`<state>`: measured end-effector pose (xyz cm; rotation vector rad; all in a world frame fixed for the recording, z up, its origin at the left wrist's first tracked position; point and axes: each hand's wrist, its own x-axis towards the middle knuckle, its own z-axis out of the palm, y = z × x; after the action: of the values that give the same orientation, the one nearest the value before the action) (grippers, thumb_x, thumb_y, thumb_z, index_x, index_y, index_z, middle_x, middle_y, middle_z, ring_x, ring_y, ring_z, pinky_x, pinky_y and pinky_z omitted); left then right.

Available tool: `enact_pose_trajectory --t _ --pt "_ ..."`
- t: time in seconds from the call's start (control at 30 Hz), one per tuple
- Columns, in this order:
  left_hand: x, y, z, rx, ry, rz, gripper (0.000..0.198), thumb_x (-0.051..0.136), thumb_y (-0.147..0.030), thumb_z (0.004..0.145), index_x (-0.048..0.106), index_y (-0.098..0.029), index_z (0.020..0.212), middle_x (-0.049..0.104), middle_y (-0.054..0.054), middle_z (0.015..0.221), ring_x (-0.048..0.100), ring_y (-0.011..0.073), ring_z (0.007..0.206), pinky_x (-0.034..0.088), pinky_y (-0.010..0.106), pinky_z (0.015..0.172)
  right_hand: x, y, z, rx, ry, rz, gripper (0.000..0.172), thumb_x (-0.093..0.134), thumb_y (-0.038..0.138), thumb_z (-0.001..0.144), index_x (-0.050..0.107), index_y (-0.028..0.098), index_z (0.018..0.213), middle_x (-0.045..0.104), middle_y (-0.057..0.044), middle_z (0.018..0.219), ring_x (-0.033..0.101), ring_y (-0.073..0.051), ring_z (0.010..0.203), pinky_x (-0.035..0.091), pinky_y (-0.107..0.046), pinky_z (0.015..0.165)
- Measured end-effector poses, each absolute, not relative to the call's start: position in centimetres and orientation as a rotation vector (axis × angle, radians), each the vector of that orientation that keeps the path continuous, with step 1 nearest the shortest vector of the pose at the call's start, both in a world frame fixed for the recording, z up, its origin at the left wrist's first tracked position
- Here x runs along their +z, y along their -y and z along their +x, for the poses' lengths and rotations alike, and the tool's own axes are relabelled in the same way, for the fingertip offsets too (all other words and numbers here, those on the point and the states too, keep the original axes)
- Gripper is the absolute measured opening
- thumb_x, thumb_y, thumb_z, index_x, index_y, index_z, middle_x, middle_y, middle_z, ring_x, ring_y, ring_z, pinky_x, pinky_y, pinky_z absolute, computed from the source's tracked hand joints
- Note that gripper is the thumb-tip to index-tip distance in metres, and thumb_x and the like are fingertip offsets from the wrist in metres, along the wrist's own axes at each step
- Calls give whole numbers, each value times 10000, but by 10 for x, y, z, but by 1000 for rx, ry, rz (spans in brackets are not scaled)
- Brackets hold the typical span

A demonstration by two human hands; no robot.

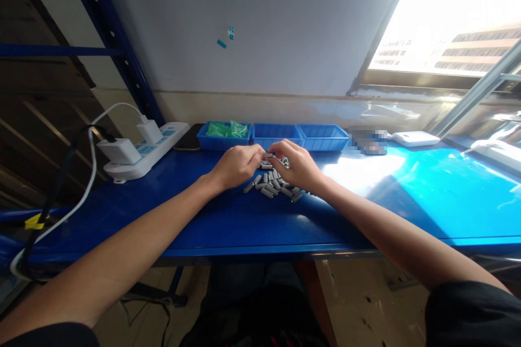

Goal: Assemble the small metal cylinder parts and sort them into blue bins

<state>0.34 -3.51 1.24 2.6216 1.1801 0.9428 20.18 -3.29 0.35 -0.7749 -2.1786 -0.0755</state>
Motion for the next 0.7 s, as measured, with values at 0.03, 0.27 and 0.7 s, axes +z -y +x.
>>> enact_pose_trajectory --t 0.03,0.27,0.7 --pt "13 35 3 936 -1177 2623 334 322 -312 966 569 -174 787 620 20 716 595 152 699 424 244 666 4 33 202 -90 2176 -763 114 541 254 887 566 195 982 592 -40 824 560 -166 765 437 -278 704" --pt "12 38 6 1075 -1152 2553 282 487 -397 909 550 -196 1095 630 -7 756 584 132 658 423 227 619 6 33 201 -90 2098 -842 223 455 301 937 570 189 783 566 -39 742 516 -150 686 402 -268 627" --pt "14 35 3 950 -1168 2615 352 297 -347 979 569 -181 829 615 20 727 596 159 714 442 254 686 7 34 201 -162 2195 -749 128 511 280 911 585 197 974 608 -45 819 562 -181 781 441 -294 720"
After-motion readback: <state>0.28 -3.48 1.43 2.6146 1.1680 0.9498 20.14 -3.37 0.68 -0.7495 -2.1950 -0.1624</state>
